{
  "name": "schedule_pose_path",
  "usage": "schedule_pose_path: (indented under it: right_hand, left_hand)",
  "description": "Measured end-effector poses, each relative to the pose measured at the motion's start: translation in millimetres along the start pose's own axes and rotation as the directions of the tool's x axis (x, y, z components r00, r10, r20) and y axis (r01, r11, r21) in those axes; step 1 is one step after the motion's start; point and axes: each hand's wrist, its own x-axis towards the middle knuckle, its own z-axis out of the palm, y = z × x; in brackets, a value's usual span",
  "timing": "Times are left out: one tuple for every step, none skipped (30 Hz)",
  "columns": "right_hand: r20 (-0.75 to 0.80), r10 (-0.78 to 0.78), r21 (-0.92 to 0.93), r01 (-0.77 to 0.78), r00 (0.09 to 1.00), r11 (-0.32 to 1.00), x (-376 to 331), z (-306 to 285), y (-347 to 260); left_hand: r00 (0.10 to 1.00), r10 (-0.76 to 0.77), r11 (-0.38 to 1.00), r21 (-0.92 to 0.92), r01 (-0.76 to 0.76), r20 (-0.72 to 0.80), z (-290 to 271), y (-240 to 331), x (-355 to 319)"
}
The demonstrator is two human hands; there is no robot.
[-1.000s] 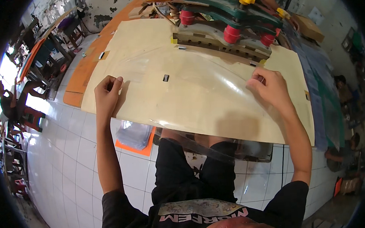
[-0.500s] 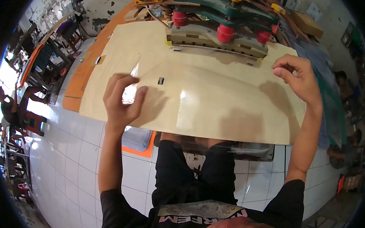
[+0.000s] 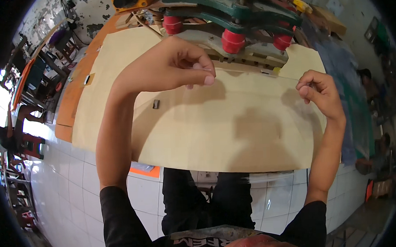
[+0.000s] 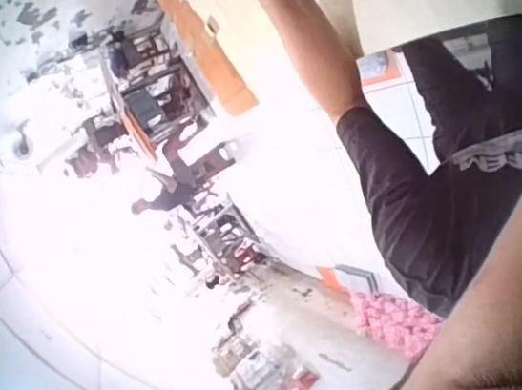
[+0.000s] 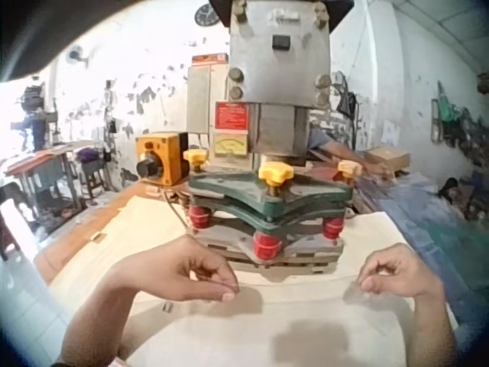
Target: The person aligns a plastic sheet on a heat-sealing machine and presses it down. The person then peels plastic strips from the sealed piece by hand and aligns another sheet under the machine.
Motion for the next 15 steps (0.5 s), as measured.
schedule_pose_path:
  right_hand:
    - [0.004, 0.007, 0.036, -0.007, 1.000, 0.999, 0, 0, 3]
    - [0.003, 0.018, 0.038, -0.018, 1.000, 0.999, -1, 0, 4]
    - [0.013, 0.028, 0.049, -0.029, 1.000, 0.998, -2, -1, 4]
    - [0.023, 0.039, 0.060, -0.040, 0.999, 0.997, -2, -1, 5]
    - [0.029, 0.045, 0.065, -0.047, 0.999, 0.997, -2, -1, 5]
    - [0.032, 0.034, 0.067, -0.036, 0.999, 0.997, -1, 0, 6]
    - [0.035, 0.022, 0.070, -0.025, 0.999, 0.997, -1, 1, 7]
    - [0.039, 0.029, 0.071, -0.032, 0.999, 0.997, -1, 1, 8]
    - [0.034, 0.014, 0.068, -0.017, 0.999, 0.998, -1, 1, 8]
    - [0.030, -0.001, 0.065, -0.001, 1.000, 0.998, -2, 1, 9]
    - [0.034, 0.003, 0.066, -0.005, 0.999, 0.998, -2, 0, 10]
    - [0.016, -0.005, 0.067, 0.003, 1.000, 0.998, -3, -1, 11]
    - [-0.002, -0.012, 0.067, 0.012, 1.000, 0.998, -3, -1, 12]
    - [0.001, -0.010, 0.069, 0.010, 1.000, 0.998, -3, 0, 12]
    - [-0.007, -0.020, 0.083, 0.021, 1.000, 0.996, -2, 0, 11]
  left_hand:
    - [1.000, -0.007, 1.000, -0.006, 0.007, 0.006, -1, -4, 0]
    - [0.999, -0.027, 1.000, -0.005, 0.027, 0.032, -2, -9, 0]
    - [0.997, -0.047, 0.999, -0.005, 0.047, 0.057, -2, -13, 0]
    - [0.997, -0.050, 0.999, -0.013, 0.051, 0.063, -4, -18, 0]
    - [0.995, -0.072, 0.997, -0.025, 0.074, 0.063, -5, -23, -3]
    - [0.994, -0.094, 0.995, -0.037, 0.096, 0.062, -6, -27, -4]
    - [0.993, -0.101, 0.994, -0.043, 0.104, 0.062, -7, -29, -5]
    - [0.991, -0.113, 0.992, -0.051, 0.117, 0.067, -8, -29, -5]
    - [0.990, -0.125, 0.990, -0.059, 0.129, 0.072, -10, -29, -5]
    - [0.989, -0.128, 0.989, -0.065, 0.133, 0.072, -11, -28, -6]
    - [0.989, -0.129, 0.989, -0.064, 0.134, 0.076, -11, -26, -6]
    - [0.989, -0.129, 0.989, -0.062, 0.134, 0.079, -11, -24, -7]
    - [0.988, -0.132, 0.988, -0.065, 0.137, 0.078, -12, -23, -8]
    - [0.989, -0.125, 0.986, -0.102, 0.132, 0.076, -12, -22, -9]
    - [0.990, -0.118, 0.982, -0.139, 0.127, 0.073, -13, -21, -10]
